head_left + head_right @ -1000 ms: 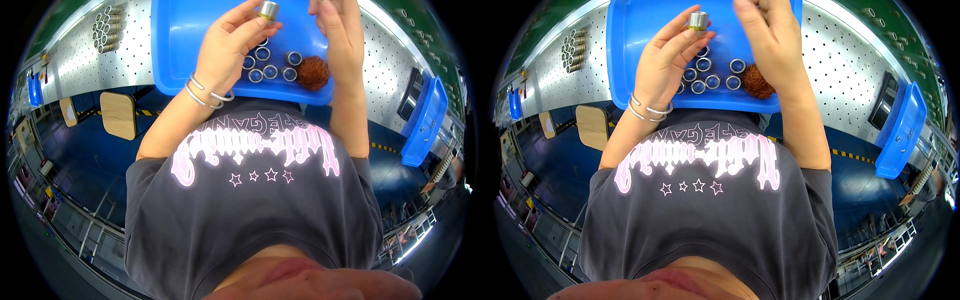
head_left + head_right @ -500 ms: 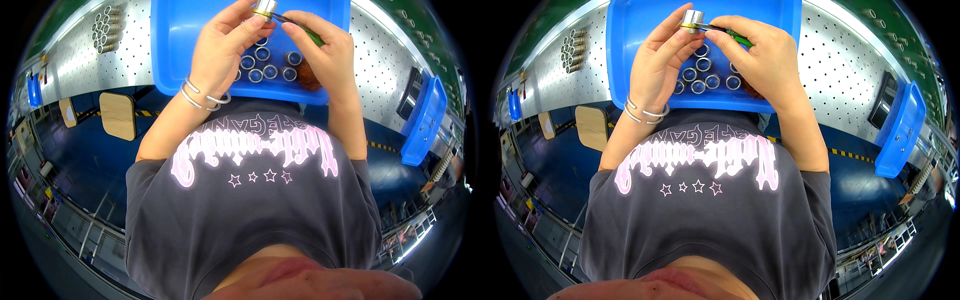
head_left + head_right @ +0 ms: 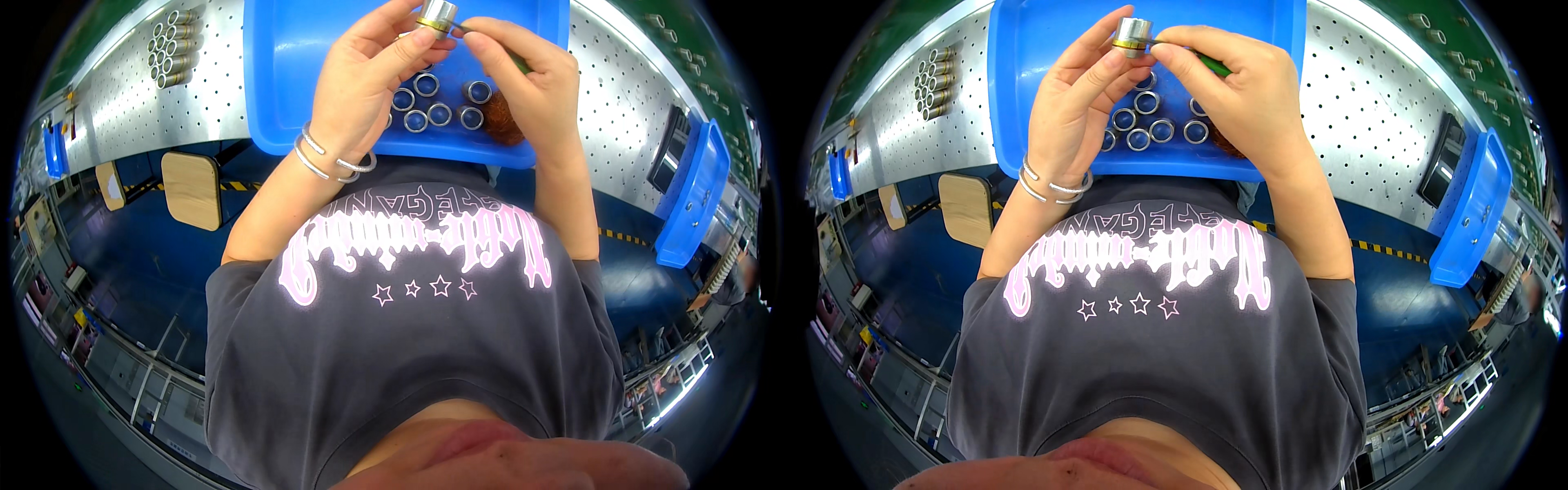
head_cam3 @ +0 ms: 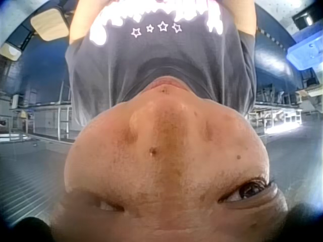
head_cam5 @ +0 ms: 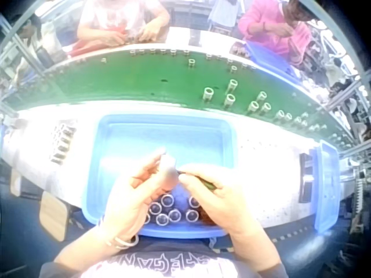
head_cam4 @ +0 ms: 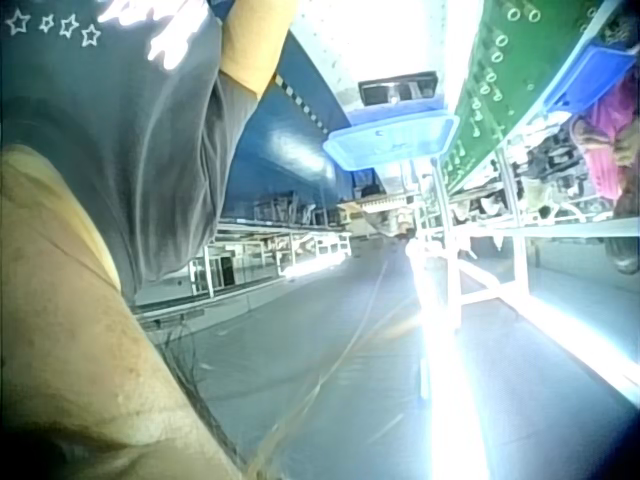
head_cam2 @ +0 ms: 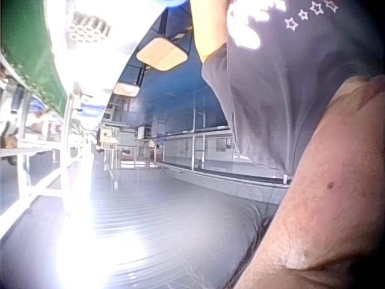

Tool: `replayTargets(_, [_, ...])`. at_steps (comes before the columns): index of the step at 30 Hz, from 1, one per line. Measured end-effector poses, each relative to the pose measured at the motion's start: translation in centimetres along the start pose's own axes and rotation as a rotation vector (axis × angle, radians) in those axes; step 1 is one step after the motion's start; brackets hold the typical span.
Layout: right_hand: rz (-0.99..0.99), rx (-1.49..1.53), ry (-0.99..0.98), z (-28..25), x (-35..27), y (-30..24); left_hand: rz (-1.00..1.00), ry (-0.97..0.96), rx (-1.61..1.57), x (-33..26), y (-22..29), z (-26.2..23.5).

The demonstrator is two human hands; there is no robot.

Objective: The person uses pliers to manipulate small metal rings and cylindrical parts over a blue tray. They repeatedly pick up a metal cylinder, use the pliers to adjust or place a ring, and then set the cylinder down on the tray or nearby surface.

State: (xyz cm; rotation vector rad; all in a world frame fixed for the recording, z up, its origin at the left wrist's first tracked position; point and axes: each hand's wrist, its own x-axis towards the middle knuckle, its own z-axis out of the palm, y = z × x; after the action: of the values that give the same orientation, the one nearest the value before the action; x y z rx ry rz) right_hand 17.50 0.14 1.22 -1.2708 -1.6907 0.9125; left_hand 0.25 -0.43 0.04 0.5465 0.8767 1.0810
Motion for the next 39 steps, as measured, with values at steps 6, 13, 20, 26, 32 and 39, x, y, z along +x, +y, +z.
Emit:
replayTargets(6, [0.206, 0.241, -0.059, 0.2, 0.2, -0.5, -0.012, -0.08, -0.236, -0.2, 0.9, 0.2])
replayTargets(13, [0.014, -0.039, -0.028, 0.7, 0.6, -0.3, -0.027, -0.043, -0.165, 0.1, 0.5, -0.1])
replayTargets(20, [-0.244, -0.098, 0.037, 0.6, 1.1, 0.6, -0.033, -0.037, -0.096, 0.0, 0.1, -0.4])
replayTargets(26, [0.026, 0.172, 0.008, 0.3, 0.3, 0.5, -0.045, -0.033, -0.131, 0.1, 0.6, 0.3])
replayTargets(32, [0.069, 0.407, 0.052, 1.0, 0.1, 0.8, -0.092, -0.065, -0.154, 0.3, 0.3, -0.2])
replayTargets(39, [0.094, 0.443, 0.049, 0.8, 0.2, 1.0, -0.11, -0.038, -0.064, 0.1, 0.9, 0.7])
